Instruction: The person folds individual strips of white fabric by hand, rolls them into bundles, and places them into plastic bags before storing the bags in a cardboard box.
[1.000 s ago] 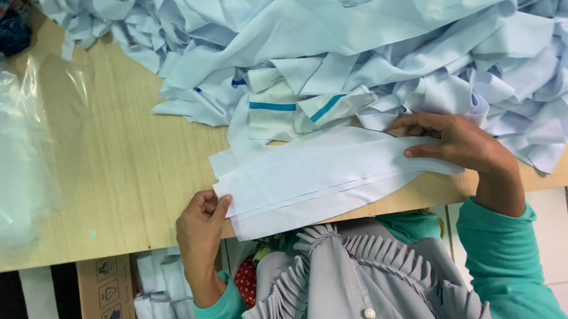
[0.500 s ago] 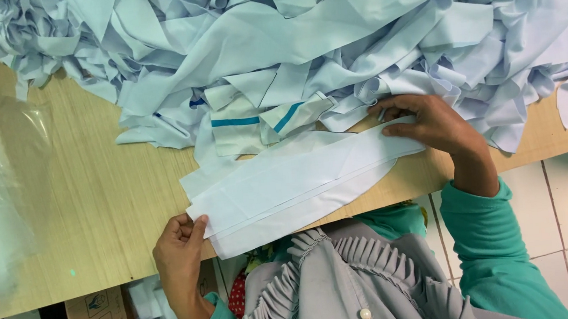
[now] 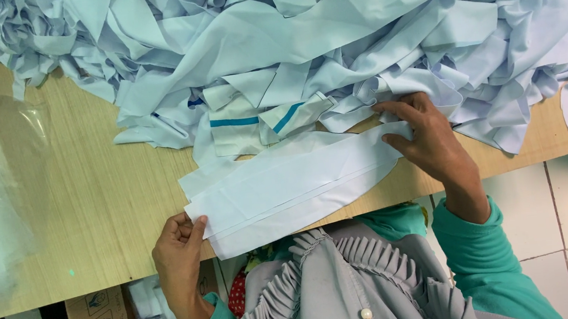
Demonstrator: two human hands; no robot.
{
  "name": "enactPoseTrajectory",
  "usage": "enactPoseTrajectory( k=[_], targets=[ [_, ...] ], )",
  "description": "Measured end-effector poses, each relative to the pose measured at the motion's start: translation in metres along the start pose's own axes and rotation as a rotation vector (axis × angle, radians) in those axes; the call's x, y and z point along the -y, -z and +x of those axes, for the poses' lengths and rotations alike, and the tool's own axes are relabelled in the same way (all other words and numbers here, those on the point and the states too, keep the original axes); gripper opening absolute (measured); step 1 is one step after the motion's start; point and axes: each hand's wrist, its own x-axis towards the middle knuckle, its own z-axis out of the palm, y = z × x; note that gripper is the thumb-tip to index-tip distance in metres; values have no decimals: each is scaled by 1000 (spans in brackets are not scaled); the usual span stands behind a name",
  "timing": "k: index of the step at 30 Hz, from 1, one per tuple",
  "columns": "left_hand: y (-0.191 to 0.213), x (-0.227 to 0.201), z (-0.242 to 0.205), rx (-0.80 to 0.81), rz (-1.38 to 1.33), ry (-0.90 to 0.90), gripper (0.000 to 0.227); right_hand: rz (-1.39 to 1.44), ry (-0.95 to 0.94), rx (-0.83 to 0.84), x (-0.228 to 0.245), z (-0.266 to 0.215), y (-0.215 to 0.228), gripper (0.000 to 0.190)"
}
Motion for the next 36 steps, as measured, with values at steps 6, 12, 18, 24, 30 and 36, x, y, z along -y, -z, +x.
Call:
enactPoseTrajectory(
  k=[6,12,18,24,30,36],
  targets=[
    [0,4,2,4,4,-5,28,28,142,-50,23,-14,-24,63],
    [-2,7,3,-2,-19,-8,27,64,172,-5,38,-18,-31,55],
    [7,-5,-1,-8,-11,-57,28,40,102,-22,47,-25,-27,45],
    [7,-2,34,-128,161,-355,35,-13,186,-80,29,-28,-34,41],
    [3,-8,70,-55,305,-578,31,-40,234,-159,23,-37,-36,32],
    [6,-12,74,51,302,-684,13,-41,221,-300,10,-47,-23,32]
  ],
)
